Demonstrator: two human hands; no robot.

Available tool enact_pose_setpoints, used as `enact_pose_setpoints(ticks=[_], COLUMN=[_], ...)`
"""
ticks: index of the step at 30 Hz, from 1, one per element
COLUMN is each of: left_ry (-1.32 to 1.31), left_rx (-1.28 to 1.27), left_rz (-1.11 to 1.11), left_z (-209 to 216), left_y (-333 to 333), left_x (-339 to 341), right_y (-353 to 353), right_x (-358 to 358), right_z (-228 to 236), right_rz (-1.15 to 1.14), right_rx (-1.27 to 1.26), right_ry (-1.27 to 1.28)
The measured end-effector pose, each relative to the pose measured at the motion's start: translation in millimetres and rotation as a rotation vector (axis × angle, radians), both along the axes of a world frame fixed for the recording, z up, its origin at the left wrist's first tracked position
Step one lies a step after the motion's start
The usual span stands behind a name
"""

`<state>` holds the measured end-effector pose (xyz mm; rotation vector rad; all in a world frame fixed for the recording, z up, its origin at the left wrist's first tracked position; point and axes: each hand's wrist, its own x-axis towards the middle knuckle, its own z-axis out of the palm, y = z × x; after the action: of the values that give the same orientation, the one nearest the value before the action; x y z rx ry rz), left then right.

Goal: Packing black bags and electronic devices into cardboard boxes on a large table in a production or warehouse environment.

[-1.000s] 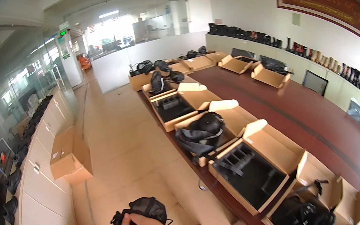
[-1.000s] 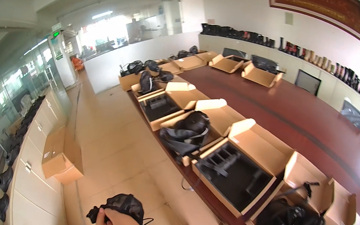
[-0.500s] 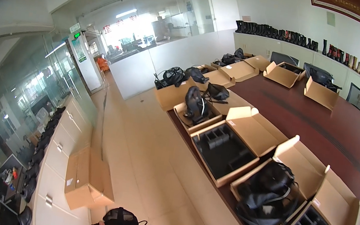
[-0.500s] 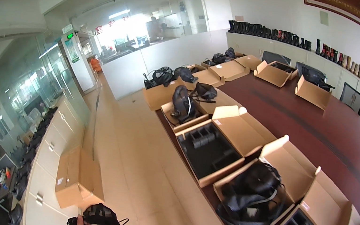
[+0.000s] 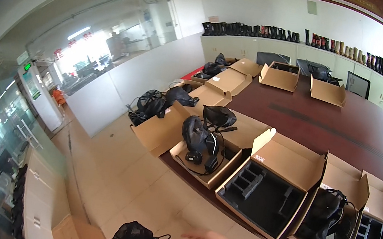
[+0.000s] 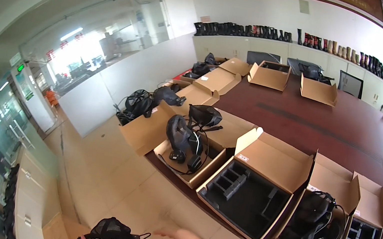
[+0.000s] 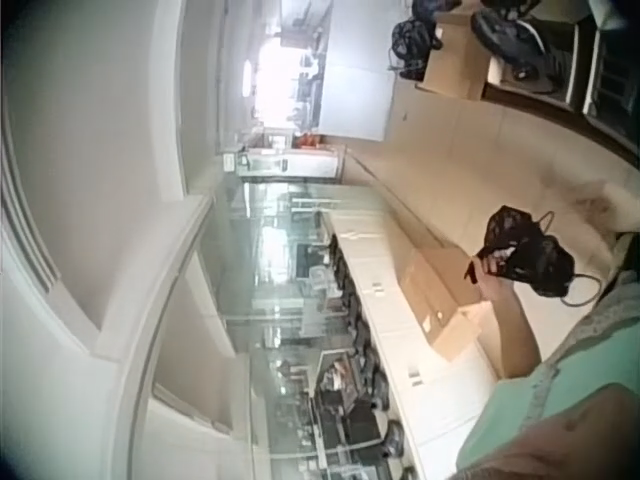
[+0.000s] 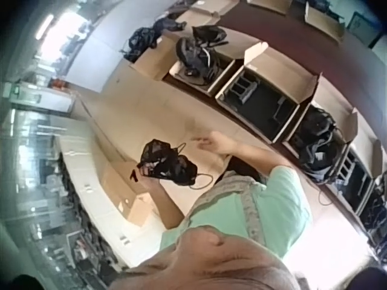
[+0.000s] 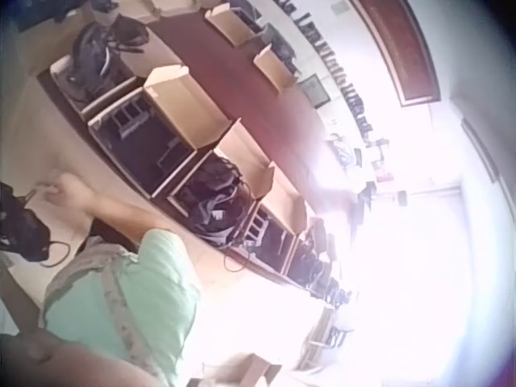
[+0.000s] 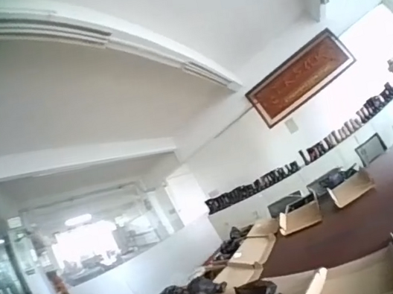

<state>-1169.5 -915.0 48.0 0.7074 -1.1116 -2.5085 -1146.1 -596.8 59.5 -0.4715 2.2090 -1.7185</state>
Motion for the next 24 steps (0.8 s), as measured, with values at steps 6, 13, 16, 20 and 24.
enact_pose_setpoints(ticks=[6,13,16,20,24], left_ry=[0.036,0.221,0.171,0.145,0.179], left_rx=[-0.011,0.028,-0.012,-0.047,0.084], left_rz=[-0.222,-0.450,-0.477,-0.541,-0.671], left_z=[5,36,34,32,10], left_y=[-14,-20,-22,-25,-36], left_x=[-150,-297,-359,-427,-483], right_y=[51,51,51,45,55], right_x=[-133,-282,-325,-347,-347], right_z=[-66,-78,-80,-109,-125], right_rz=[-0.392,-0.730,-0.765,-0.940,-1.216], right_rx=[-0.029,-0.143,-0.107,-0.096,0.073], right_ry=[0.087,-0.019,-0.179,-0.135,-0.149])
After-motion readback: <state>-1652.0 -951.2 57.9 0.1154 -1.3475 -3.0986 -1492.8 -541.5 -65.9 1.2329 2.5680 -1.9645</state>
